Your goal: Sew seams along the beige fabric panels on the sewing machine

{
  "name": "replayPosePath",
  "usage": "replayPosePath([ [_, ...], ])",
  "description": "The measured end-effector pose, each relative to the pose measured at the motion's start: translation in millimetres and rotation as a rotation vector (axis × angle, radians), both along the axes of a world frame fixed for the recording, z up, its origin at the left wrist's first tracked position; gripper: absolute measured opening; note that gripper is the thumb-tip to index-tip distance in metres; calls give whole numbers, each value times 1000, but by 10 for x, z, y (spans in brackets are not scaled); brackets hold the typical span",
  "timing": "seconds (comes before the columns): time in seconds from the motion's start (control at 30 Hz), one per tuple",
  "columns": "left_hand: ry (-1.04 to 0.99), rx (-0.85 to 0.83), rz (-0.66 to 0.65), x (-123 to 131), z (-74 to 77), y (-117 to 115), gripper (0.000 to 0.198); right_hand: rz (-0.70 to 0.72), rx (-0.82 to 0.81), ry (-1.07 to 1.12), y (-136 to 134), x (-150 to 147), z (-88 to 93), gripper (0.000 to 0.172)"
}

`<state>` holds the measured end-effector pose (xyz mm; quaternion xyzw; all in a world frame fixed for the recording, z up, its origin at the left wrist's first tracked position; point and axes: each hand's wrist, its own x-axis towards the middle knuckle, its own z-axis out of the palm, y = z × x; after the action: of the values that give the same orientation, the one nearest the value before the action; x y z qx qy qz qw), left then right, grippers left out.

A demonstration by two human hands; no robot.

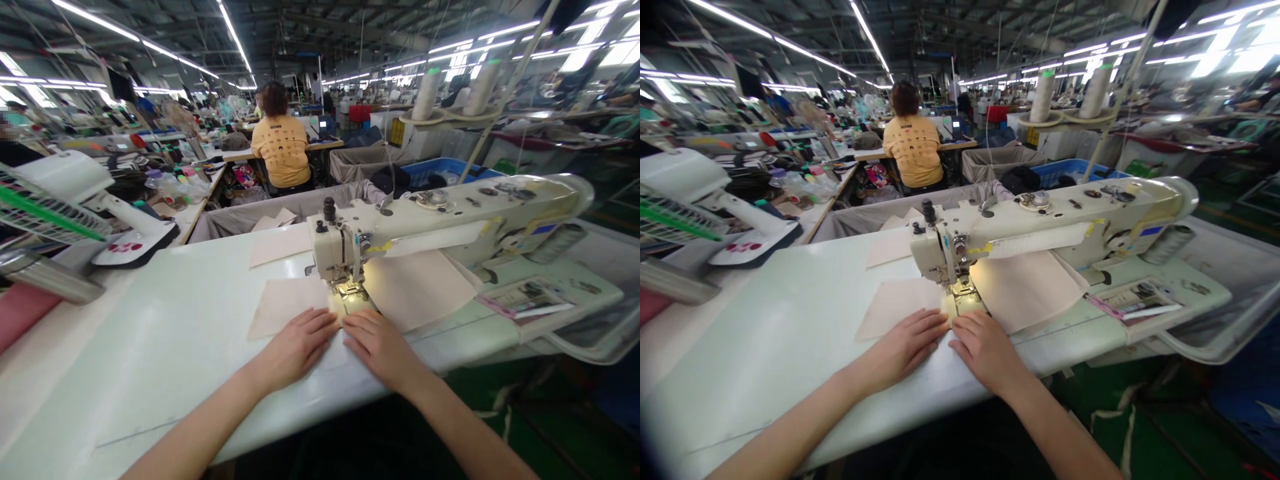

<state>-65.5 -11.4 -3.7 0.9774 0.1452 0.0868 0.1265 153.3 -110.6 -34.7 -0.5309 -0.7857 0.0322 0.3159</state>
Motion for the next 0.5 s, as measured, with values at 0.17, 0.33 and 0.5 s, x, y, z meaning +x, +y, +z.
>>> replayPosePath([
  [0.17, -23, -18, -22, 54, -7, 264, 39, -8, -28, 18, 262, -17, 83, 19],
  [0.33, -55, -19, -26, 105, -17, 513, 38, -78, -37, -53, 330, 6, 190, 16],
  [0.5, -58, -21, -41, 137, 16, 664, 39, -543, -89, -135, 112, 225, 321, 8],
])
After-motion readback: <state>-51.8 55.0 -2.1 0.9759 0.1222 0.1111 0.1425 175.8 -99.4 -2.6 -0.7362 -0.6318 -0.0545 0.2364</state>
